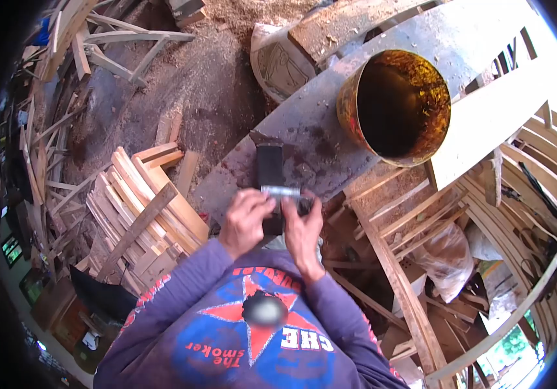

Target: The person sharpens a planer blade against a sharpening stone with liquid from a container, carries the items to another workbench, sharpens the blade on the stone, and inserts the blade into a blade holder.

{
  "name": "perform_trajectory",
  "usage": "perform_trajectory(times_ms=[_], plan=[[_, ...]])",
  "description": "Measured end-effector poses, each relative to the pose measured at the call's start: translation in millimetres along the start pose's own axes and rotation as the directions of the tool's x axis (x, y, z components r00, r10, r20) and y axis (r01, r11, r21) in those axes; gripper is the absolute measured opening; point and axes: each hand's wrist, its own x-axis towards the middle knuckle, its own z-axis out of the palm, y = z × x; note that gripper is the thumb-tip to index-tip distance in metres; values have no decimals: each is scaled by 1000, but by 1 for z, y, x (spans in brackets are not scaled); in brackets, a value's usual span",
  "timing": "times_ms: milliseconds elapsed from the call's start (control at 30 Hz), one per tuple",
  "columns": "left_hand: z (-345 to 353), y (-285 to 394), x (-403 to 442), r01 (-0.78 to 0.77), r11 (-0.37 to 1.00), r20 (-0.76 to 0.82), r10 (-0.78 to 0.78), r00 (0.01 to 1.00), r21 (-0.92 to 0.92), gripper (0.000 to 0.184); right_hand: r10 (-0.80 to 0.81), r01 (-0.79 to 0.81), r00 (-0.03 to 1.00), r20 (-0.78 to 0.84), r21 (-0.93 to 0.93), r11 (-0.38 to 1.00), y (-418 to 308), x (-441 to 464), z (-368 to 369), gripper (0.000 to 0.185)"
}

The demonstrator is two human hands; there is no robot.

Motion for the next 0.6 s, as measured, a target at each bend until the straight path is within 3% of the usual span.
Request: perform_trajectory(times_ms=[67,133,167,200,267,333,400,533,600], plan=[[1,-9,1,-11,1000,13,11,1000,-16,34,-94,95,995,-22,26,995,4,9,3,54],[-1,-23,42,-91,990,11,90,996,104,33,-58,58,998,6,-50,997,-39,38,16,55],[2,-30,55,-57,996,-2,57,998,66,32,-199,193,979,-36,-128,973,-44,52,23,56],[1,-27,59,-66,997,-48,68,996,46,31,-203,201,979,-12,-84,976,-45,52,22,58],[2,-20,25,-59,997,7,59,998,45,30,-19,21,998,52,-43,999,-20,27,5,60],[7,-8,-14,7,1000,15,-7,1000,-14,39,-92,94,995,40,-73,993,4,4,-4,60],[6,-16,5,-80,995,-2,80,997,57,36,-143,144,989,26,-77,986,-11,23,5,61],[3,-29,51,-87,995,-54,90,995,58,30,-258,253,966,-13,-162,954,-52,48,19,57],[5,-16,9,-78,993,-10,79,997,86,33,-118,124,991,58,-115,986,-9,27,1,56]])
